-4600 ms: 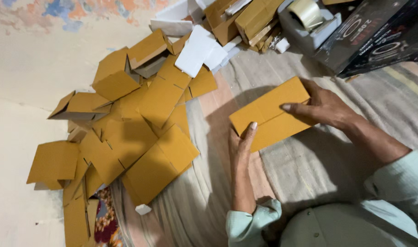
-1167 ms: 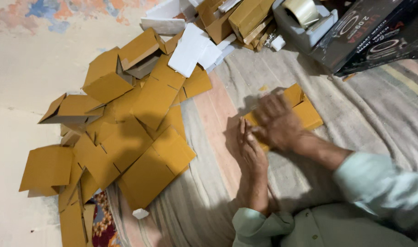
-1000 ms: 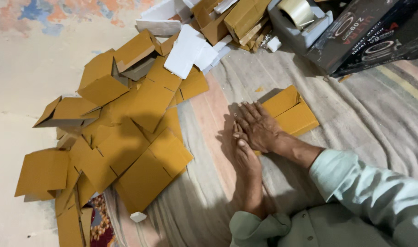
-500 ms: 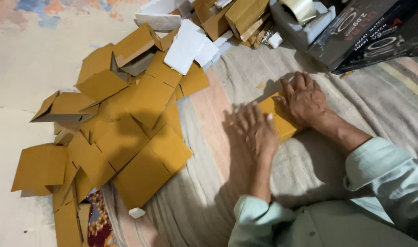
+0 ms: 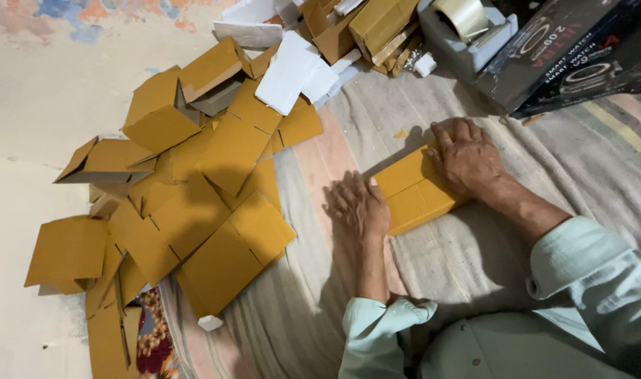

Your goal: The person sits on a bed and folds flat yellow cardboard boxes one at a time, pressing the side flaps and bottom panels together by hand to shape each box, then sets the folded box aside and picks up the next flat blank.

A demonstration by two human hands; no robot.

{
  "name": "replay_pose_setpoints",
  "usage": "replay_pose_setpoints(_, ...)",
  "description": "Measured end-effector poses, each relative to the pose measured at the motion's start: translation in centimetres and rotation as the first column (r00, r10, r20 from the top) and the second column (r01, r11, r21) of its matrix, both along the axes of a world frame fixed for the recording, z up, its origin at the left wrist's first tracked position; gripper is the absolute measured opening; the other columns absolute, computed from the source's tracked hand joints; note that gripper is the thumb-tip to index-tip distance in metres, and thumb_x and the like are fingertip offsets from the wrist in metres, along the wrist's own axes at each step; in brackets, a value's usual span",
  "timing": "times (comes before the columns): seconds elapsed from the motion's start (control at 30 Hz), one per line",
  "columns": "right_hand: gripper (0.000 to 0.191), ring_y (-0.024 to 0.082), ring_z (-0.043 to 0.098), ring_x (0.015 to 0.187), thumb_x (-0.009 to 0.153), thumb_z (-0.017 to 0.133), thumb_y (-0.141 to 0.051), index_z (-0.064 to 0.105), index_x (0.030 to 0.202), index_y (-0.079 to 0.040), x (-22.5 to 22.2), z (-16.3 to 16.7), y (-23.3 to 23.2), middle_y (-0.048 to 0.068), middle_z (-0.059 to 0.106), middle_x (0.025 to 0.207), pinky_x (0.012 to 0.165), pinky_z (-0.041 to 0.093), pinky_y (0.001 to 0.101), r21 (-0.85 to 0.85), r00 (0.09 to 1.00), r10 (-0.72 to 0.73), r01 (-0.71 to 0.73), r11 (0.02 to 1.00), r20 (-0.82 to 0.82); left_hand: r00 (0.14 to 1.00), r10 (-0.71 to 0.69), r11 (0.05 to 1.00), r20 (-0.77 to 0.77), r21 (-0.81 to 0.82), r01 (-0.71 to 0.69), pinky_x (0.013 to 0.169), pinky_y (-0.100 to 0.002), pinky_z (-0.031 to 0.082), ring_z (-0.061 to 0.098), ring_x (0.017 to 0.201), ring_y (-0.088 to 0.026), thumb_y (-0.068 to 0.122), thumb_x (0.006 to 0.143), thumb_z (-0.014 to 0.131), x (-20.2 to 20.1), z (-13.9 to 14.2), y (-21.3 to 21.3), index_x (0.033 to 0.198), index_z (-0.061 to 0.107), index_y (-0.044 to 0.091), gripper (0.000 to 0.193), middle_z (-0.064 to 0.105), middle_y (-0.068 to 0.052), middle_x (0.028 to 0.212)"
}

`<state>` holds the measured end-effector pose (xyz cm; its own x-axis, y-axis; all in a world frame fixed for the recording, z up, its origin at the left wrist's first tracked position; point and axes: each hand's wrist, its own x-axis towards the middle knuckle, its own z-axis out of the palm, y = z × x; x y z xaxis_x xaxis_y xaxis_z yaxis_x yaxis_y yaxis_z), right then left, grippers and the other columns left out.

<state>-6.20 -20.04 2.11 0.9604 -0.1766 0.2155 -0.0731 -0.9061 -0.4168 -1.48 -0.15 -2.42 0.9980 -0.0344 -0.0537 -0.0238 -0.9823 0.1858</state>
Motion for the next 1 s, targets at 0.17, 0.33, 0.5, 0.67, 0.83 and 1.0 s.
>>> replay_pose_setpoints(0.17, 0.058, 0.045, 0.045, 0.138, 0.103, 0.046, -0.042, 0.052, 0.150, -0.009, -0.2, 0.2, 0.1, 0.029, 0.052, 0.142, 0.114, 0.034, 0.0554, -0.025, 0.999, -0.031, 0.032, 0.999, 0.028, 0.991, -0.118, 0.991, 0.066, -0.057, 0.122, 0.119, -0.063, -0.012, -0.004, 0.156, -0.037, 0.052, 0.104, 0.019, -0.3, -0.3, -4.4, 0.160, 0.020, 0.015, 0.068, 0.008, -0.016, 0.170)
replay_pose_setpoints(0.33, 0.060, 0.043, 0.046, 0.139, 0.101, 0.047, -0.045, 0.051, 0.150, -0.011, -0.2, 0.1, -0.1, 0.021, 0.055, 0.143, 0.116, 0.031, 0.0604, -0.067, 0.994, -0.108, 0.109, 0.992, 0.015, 0.972, -0.229, 0.970, 0.058, -0.064, 0.232, 0.126, -0.060, -0.010, 0.003, 0.159, -0.037, 0.048, 0.108, 0.015, -0.9, 0.3, -10.2, 0.164, 0.024, 0.015, 0.066, 0.014, -0.014, 0.172)
replay_pose_setpoints(0.5, 0.059, 0.047, 0.044, 0.135, 0.104, 0.044, -0.045, 0.051, 0.151, -0.010, -0.1, -0.2, -0.1, 0.025, 0.058, 0.138, 0.111, 0.028, 0.0626, -0.159, 0.992, -0.107, 0.118, 0.980, 0.072, 0.992, -0.127, 0.991, -0.021, -0.034, 0.126, 0.121, -0.062, -0.014, -0.005, 0.156, -0.036, 0.054, 0.103, 0.015, -0.5, 1.4, -6.5, 0.161, 0.020, 0.018, 0.068, 0.006, -0.014, 0.170)
replay_pose_setpoints(0.67, 0.058, 0.045, 0.045, 0.139, 0.107, 0.042, -0.041, 0.050, 0.154, -0.009, -0.2, -0.5, -0.1, 0.026, 0.059, 0.137, 0.115, 0.029, 0.0614, -0.128, 0.995, -0.094, 0.098, 0.987, 0.040, 0.997, -0.034, 0.999, 0.074, 0.007, 0.034, 0.119, -0.064, -0.014, -0.008, 0.157, -0.038, 0.053, 0.105, 0.018, -0.1, 0.8, -1.6, 0.162, 0.021, 0.015, 0.068, 0.007, -0.018, 0.170)
replay_pose_setpoints(0.83, 0.057, 0.044, 0.045, 0.140, 0.106, 0.044, -0.040, 0.052, 0.152, -0.007, -0.3, -0.2, -0.1, 0.025, 0.059, 0.139, 0.115, 0.030, 0.0607, -0.101, 0.994, -0.078, 0.085, 0.991, 0.070, 0.981, -0.183, 0.980, 0.062, -0.073, 0.187, 0.122, -0.063, -0.012, -0.004, 0.158, -0.040, 0.051, 0.105, 0.024, -0.7, -0.8, -4.6, 0.161, 0.023, 0.015, 0.066, 0.013, -0.014, 0.170)
replay_pose_setpoints(1.0, 0.061, 0.043, 0.043, 0.137, 0.097, 0.047, -0.044, 0.051, 0.148, -0.010, -0.1, 0.1, -0.1, 0.022, 0.057, 0.141, 0.113, 0.027, 0.0612, -0.076, 0.993, -0.114, 0.113, 0.991, -0.009, 0.934, -0.314, 0.936, 0.169, -0.107, 0.335, 0.125, -0.065, -0.003, 0.016, 0.158, -0.039, 0.046, 0.107, 0.026, -1.2, -0.4, -9.4, 0.162, 0.030, 0.016, 0.063, 0.027, -0.018, 0.166)
